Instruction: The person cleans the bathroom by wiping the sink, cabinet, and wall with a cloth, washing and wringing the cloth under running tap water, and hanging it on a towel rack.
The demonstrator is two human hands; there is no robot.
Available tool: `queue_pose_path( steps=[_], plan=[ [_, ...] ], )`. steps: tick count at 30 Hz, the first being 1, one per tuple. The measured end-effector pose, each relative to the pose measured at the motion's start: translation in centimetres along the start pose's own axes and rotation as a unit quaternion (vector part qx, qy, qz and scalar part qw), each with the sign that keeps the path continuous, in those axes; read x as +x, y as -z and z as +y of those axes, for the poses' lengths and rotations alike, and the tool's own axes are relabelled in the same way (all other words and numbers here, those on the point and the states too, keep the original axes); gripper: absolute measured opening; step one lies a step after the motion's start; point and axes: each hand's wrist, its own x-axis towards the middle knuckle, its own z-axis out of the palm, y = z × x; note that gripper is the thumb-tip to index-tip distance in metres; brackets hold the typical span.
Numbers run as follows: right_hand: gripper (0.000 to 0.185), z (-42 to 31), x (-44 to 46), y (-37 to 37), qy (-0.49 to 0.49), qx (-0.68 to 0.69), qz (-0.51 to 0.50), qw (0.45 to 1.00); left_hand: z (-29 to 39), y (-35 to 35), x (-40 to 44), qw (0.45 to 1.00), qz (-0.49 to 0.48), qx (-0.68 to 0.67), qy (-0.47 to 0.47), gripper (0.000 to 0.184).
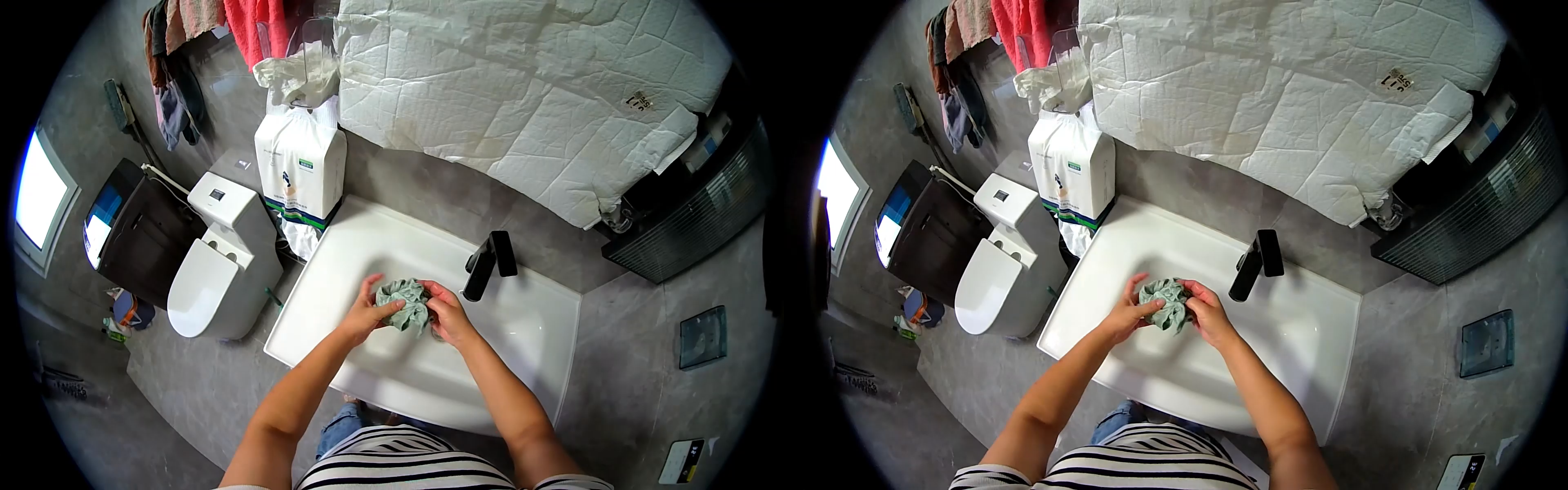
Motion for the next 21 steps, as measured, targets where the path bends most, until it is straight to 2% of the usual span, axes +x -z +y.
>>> queue_pose_path(
  steps=[2,3,5,6,7,9,10,11,13,15,16,17,19,20,21],
  plan=[
    [0.038,0.0,0.3,0.7,0.021,-0.012,0.007,1.0,-1.4,1.1,1.7,0.996,-0.069,-0.058,0.018,0.047],
    [0.038,-0.3,0.2,0.6,0.017,-0.061,0.051,0.997,-1.2,1.0,1.8,0.99,-0.103,-0.087,0.027,0.044],
    [0.04,-0.9,0.1,0.3,0.009,-0.159,0.138,0.978,-1.2,0.7,1.2,0.989,-0.095,-0.117,-0.005,0.039],
    [0.052,-0.9,0.1,0.3,0.063,-0.335,0.131,0.931,-0.8,0.4,1.0,0.987,-0.092,-0.132,-0.022,0.036],
    [0.066,-0.9,0.0,0.3,0.145,-0.442,0.096,0.88,-0.8,0.3,1.3,0.985,-0.093,-0.145,-0.031,0.037],
    [0.08,0.2,0.5,-1.3,0.117,-0.192,-0.015,0.974,-0.8,0.2,2.2,0.979,-0.096,-0.172,-0.05,0.038],
    [0.087,-0.5,0.2,-3.2,0.091,-0.146,-0.007,0.985,-0.5,0.1,2.7,0.981,-0.076,-0.164,-0.067,0.038],
    [0.083,0.5,1.0,-3.8,0.121,-0.118,0.004,0.986,-0.2,0.0,3.3,0.983,-0.055,-0.156,-0.085,0.039],
    [0.073,2.5,3.2,-4.3,0.163,-0.206,0.04,0.964,0.1,0.1,4.6,0.977,-0.04,-0.19,-0.092,0.04],
    [0.06,2.0,5.5,-4.3,0.248,-0.379,0.076,0.888,0.1,0.5,6.6,0.958,-0.053,-0.271,-0.072,0.041],
    [0.055,1.3,6.8,-4.7,0.286,-0.46,0.091,0.836,0.1,0.8,7.8,0.955,-0.063,-0.27,-0.104,0.047],
    [0.047,-0.2,8.4,-4.6,0.298,-0.45,0.081,0.838,0.3,1.5,8.7,0.975,-0.033,-0.189,-0.111,0.05],
    [0.048,-2.3,12.6,-2.7,0.377,-0.454,0.075,0.804,2.2,2.4,9.4,0.992,0.026,-0.026,-0.121,0.057],
    [0.05,-5.2,13.5,-3.5,0.403,-0.516,0.088,0.751,2.6,2.6,10.0,0.978,0.093,0.052,-0.181,0.063],
    [0.052,-8.1,14.3,-4.6,0.425,-0.573,0.099,0.694,3.2,3.1,10.3,0.975,0.084,0.057,-0.197,0.063]
  ],
)
